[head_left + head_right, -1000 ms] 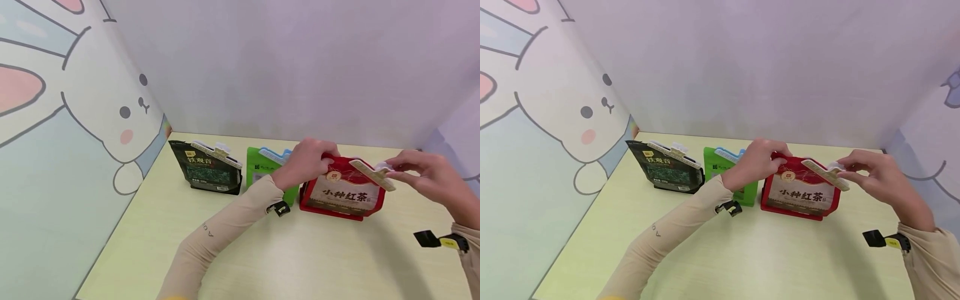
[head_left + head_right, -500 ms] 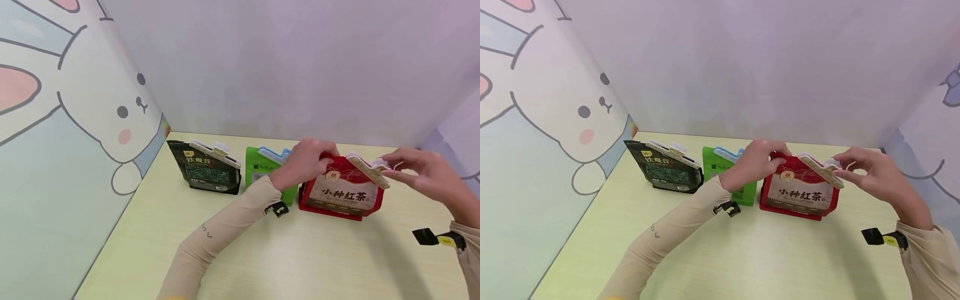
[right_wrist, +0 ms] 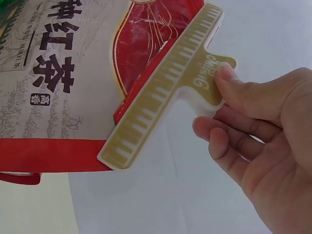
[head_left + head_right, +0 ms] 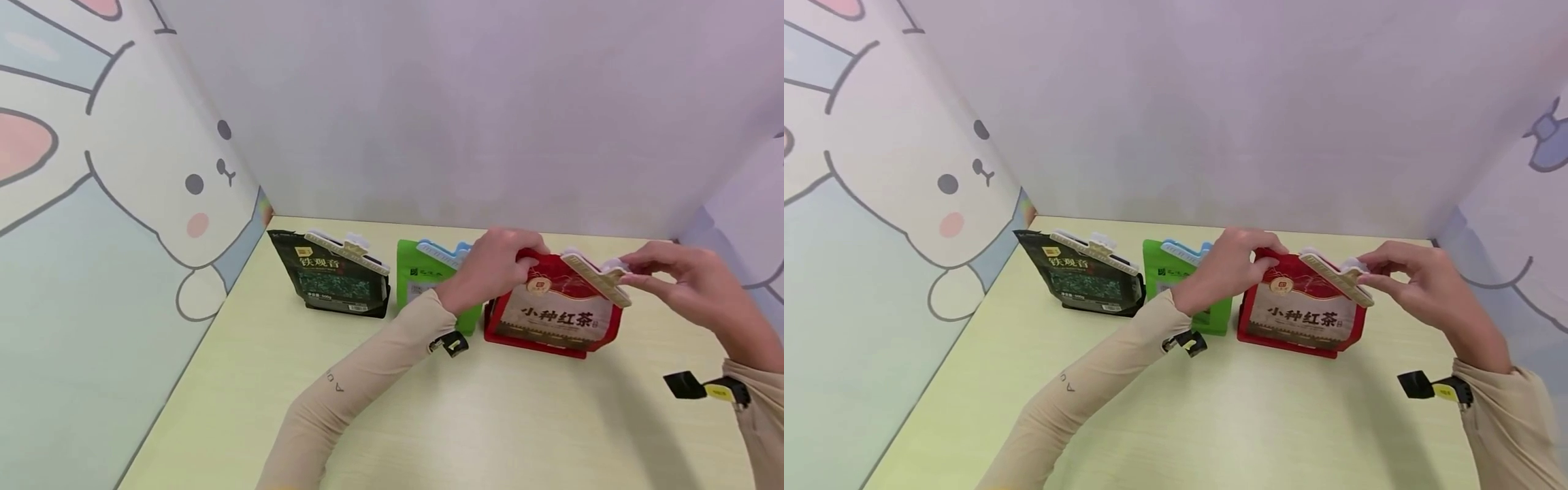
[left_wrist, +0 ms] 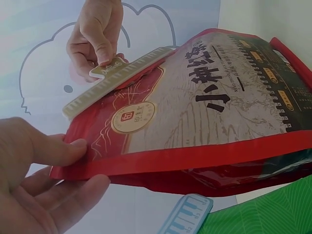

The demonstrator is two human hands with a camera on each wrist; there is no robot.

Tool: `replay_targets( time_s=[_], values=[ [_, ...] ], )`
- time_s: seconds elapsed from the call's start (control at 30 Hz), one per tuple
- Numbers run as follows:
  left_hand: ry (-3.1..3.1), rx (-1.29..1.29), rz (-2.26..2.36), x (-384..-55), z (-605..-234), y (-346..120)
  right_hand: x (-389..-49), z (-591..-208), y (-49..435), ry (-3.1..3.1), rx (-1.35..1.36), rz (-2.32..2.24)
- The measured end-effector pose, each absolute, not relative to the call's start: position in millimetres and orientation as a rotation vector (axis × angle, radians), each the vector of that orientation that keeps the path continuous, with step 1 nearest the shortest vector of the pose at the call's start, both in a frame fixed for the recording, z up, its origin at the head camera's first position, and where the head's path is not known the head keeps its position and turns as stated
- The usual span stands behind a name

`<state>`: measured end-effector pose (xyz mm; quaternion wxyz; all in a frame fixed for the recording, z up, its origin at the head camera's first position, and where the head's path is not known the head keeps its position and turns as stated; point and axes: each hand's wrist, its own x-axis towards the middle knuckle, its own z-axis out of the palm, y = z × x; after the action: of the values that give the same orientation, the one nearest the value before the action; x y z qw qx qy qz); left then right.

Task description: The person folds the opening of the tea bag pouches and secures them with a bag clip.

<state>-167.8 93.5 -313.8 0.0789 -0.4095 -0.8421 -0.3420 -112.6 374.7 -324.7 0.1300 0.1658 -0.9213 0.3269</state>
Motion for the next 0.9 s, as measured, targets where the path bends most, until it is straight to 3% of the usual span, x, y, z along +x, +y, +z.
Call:
replay_targets(
  time_s=[0.3,0.57,0.9],
  values=[
    [-2.486,-1.225,-1.022,-169.0,-317.7,94.4,-112.4,-325.3,374.9,-2.668,0.479,0.963],
    [-2.496,-1.210,-1.104,-168.0,-319.1,94.0,-112.0,-324.1,375.5,-2.668,0.620,0.690],
    [-2.438,-1.177,-1.147,-166.5,-321.4,92.8,-112.6,-322.7,368.4,-2.659,0.567,0.673]
  ],
)
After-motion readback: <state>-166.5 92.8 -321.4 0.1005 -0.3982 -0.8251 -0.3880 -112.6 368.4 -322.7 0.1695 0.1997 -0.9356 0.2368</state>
